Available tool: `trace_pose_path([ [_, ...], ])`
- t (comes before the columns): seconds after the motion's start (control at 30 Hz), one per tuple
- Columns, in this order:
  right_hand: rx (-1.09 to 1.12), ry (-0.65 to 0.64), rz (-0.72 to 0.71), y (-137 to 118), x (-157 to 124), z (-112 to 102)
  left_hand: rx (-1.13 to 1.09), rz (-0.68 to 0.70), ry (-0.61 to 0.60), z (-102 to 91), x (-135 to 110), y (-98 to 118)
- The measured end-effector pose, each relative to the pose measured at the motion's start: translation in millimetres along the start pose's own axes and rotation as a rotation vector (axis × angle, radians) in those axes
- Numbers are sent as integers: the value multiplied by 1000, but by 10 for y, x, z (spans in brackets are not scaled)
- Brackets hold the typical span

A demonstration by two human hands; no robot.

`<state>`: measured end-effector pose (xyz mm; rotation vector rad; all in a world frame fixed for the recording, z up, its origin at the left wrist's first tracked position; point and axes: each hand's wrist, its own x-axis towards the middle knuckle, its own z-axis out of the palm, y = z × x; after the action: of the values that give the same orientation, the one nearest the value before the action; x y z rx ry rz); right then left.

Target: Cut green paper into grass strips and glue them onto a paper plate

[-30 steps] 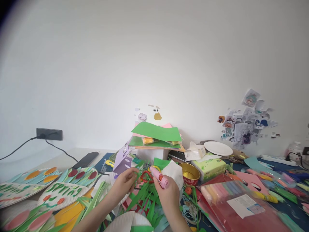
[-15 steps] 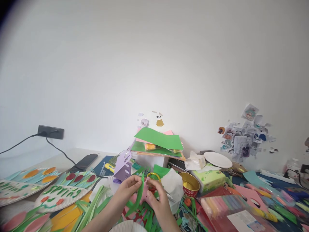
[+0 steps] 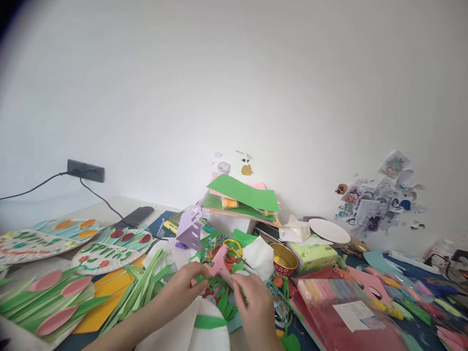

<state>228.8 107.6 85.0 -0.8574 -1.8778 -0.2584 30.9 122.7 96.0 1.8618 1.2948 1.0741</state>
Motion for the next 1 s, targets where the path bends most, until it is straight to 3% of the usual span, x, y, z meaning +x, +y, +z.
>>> trace_pose_path([
  [0.1, -226, -126, -450, -108, -182, -112, 170, 21, -8, 14, -123, -270],
  [0.2, -365, -235, -642, -189, -275, -120, 213, 85, 10, 79, -167, -396],
  [0.47, -469, -372, -758, -262, -337, -12, 322, 131, -40, 121, -272, -215],
  [0.73, -427, -356, -787, -353, -293, 28, 183, 119, -13, 189, -241, -327],
  [1.0, -443, -409, -842, -456, -242, 47, 117, 88, -12, 167, -240, -289],
])
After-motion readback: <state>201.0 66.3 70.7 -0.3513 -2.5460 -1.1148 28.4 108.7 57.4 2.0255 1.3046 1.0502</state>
